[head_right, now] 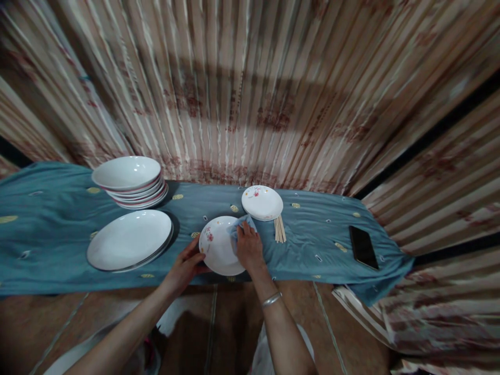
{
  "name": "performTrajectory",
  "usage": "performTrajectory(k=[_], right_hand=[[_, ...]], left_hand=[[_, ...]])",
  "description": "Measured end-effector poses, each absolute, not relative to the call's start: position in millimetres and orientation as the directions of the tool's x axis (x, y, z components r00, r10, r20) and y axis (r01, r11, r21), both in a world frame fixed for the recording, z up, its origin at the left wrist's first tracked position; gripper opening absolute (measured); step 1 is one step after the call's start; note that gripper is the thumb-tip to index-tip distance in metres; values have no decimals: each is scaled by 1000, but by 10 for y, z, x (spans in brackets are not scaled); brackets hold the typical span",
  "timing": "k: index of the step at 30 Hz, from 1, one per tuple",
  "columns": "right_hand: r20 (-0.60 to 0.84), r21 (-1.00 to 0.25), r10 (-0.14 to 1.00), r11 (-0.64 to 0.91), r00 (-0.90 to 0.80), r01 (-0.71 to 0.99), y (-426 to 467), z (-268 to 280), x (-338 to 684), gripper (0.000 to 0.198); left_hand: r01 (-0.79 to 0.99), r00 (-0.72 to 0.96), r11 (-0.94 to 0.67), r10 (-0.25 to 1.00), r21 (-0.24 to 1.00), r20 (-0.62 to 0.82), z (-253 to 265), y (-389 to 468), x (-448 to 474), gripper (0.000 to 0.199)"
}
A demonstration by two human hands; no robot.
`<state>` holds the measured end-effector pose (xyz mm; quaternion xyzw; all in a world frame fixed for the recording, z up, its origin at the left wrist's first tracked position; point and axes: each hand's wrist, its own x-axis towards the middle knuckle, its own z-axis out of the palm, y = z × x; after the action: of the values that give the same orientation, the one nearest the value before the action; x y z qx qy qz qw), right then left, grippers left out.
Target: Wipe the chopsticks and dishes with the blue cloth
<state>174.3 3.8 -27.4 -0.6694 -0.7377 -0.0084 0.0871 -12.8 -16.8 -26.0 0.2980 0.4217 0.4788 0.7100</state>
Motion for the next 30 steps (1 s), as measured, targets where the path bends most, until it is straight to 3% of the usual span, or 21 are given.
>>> performTrajectory(k=[4,9,19,23,30], right_hand=[[100,-99,987,133,-123,986,-70,-265,1796,32],[39,-189,986,165,-160,968,-214,-205,1858,31],[-43,-546,943,254,-329,799,-395,-39,1793,25],[-20,-652,918,289,-397,701,-360,-29,1646,24],[143,-774,879,386,-455,502,-222,-135,1376,31]], left_hand=[[-442,168,363,932,820,-323,-264,-172,-127,87],[-437,157,361,932,823,-326,-303,-148,-128,84],[-416,165,374,927,829,-336,-357,-97,-139,76],[-409,172,400,916,820,-361,-319,-114,-133,67],[-413,181,414,910,812,-372,-259,-137,-107,59]])
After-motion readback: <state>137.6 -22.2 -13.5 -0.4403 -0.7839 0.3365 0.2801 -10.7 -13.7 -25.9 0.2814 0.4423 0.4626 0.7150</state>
